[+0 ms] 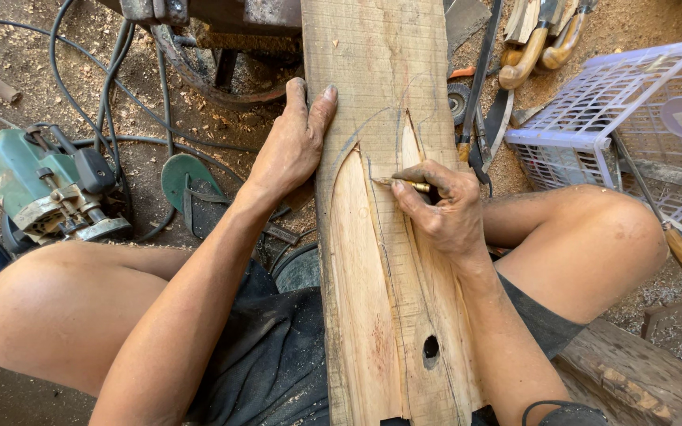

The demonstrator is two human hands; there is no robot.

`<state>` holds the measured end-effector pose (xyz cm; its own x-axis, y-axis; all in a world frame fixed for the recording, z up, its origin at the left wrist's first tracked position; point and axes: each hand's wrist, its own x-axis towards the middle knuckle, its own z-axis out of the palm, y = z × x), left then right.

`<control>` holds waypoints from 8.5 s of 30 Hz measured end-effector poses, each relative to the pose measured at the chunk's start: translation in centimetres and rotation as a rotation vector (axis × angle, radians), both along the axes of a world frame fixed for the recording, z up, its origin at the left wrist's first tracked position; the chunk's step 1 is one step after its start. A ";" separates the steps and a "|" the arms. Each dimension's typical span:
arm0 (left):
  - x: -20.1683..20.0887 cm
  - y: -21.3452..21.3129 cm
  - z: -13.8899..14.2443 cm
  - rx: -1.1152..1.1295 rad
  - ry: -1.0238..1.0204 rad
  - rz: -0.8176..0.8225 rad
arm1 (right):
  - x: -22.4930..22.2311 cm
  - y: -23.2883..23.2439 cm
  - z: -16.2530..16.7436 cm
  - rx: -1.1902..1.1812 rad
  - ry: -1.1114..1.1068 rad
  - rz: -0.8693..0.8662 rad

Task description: The person uses a handheld electric router to carve a curved recess into a large wood plank, then uses a curved chisel to refine the carved area. The person marks the wood with a pencil to guide further carving.

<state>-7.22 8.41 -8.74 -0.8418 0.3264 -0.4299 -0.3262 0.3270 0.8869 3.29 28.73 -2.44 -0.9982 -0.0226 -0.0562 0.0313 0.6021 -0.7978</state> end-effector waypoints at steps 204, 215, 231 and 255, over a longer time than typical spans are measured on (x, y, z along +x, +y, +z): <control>0.1 0.1 -0.5 0.059 -0.025 0.013 | 1.1 -1.8 -1.1 0.082 0.096 -0.290; 0.0 0.1 -0.2 0.052 -0.044 0.015 | 1.4 -1.8 -1.4 0.007 0.125 -0.276; 0.0 0.1 -0.6 0.085 -0.017 0.030 | 1.0 -1.4 -0.9 0.015 0.055 -0.107; -0.1 0.1 -0.3 0.073 -0.040 0.022 | 0.3 -1.0 -0.2 -0.012 -0.022 -0.075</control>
<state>-7.31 8.51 -9.07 -0.8316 0.3400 -0.4392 -0.3684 0.2542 0.8942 3.61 27.78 -2.62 -0.9956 0.0517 -0.0785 0.0939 0.5875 -0.8038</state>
